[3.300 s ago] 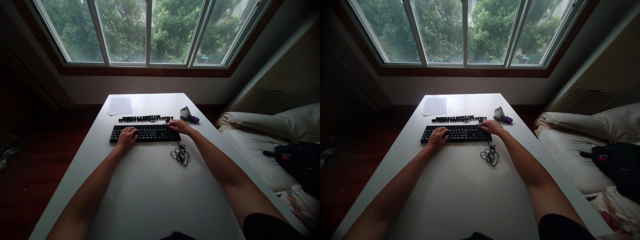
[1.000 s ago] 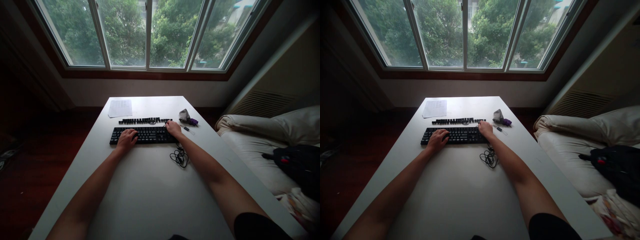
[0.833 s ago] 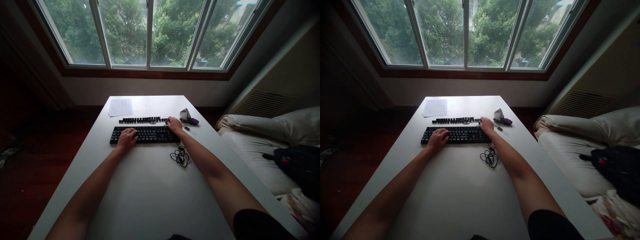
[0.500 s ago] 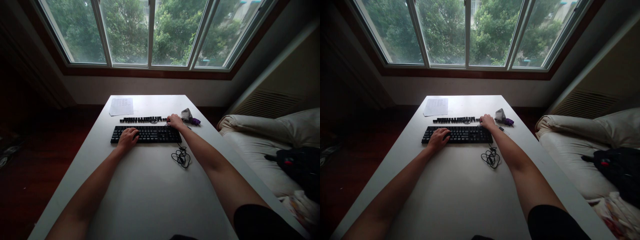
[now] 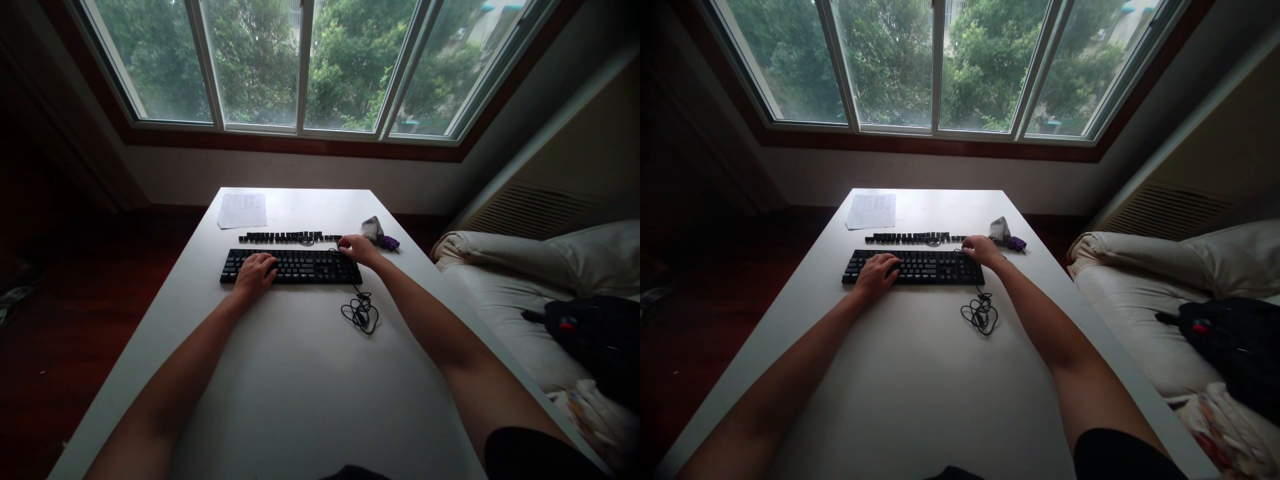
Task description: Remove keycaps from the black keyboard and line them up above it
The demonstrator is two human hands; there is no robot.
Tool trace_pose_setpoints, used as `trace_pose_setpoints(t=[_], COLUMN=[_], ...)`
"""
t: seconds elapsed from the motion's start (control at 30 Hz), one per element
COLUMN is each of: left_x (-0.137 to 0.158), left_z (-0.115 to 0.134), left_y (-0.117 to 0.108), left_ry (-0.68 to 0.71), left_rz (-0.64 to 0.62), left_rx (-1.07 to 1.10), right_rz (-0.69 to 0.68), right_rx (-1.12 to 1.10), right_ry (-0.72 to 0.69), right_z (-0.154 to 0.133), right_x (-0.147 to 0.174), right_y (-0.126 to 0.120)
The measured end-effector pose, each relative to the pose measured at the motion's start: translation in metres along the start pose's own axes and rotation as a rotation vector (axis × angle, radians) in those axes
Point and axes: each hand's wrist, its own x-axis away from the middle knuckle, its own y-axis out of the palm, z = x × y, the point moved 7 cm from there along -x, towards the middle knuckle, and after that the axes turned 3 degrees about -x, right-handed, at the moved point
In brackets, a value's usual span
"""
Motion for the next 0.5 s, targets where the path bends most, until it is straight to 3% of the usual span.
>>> trace_pose_setpoints(t=[0.2,0.5], left_x=[0.000,0.000], left_z=[0.000,0.002], left_y=[0.000,-0.002], left_ry=[0.003,0.002], left_rz=[0.002,0.001], left_rx=[-0.007,-0.016], right_rz=[-0.071,-0.072], right_rx=[-0.102,-0.071], right_ry=[-0.108,-0.198], right_z=[-0.003,-0.012], right_x=[0.025,0.031], right_y=[0.000,0.006])
